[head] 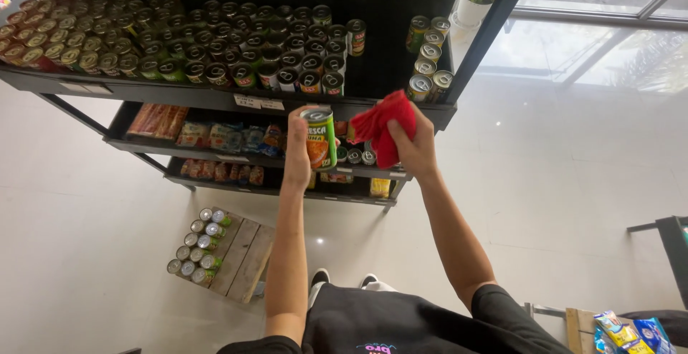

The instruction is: The recorder wipes down canned goods with a cloth and organizes them on a display shelf.

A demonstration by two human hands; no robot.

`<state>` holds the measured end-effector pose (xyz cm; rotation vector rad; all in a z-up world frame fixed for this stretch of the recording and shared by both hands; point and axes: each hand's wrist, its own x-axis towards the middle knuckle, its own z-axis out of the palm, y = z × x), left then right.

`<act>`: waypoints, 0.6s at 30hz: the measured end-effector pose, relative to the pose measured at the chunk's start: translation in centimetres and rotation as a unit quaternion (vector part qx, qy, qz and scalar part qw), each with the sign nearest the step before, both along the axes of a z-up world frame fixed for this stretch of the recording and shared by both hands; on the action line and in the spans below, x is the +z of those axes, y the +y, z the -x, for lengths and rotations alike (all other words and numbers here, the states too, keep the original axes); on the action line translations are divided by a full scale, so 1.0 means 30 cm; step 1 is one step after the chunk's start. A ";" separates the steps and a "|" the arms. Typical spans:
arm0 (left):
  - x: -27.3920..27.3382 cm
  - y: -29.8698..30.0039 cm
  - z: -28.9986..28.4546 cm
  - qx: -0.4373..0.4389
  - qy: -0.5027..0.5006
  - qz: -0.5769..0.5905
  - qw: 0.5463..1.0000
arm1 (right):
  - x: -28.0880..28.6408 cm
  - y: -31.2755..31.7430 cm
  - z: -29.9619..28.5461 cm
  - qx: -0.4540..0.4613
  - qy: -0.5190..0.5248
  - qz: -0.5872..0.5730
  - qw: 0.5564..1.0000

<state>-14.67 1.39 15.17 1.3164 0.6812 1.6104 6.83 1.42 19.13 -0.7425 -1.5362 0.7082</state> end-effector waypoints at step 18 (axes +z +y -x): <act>0.096 0.571 -0.014 0.095 0.242 -0.070 0.963 | 0.019 0.397 0.097 -0.113 -0.241 0.038 0.963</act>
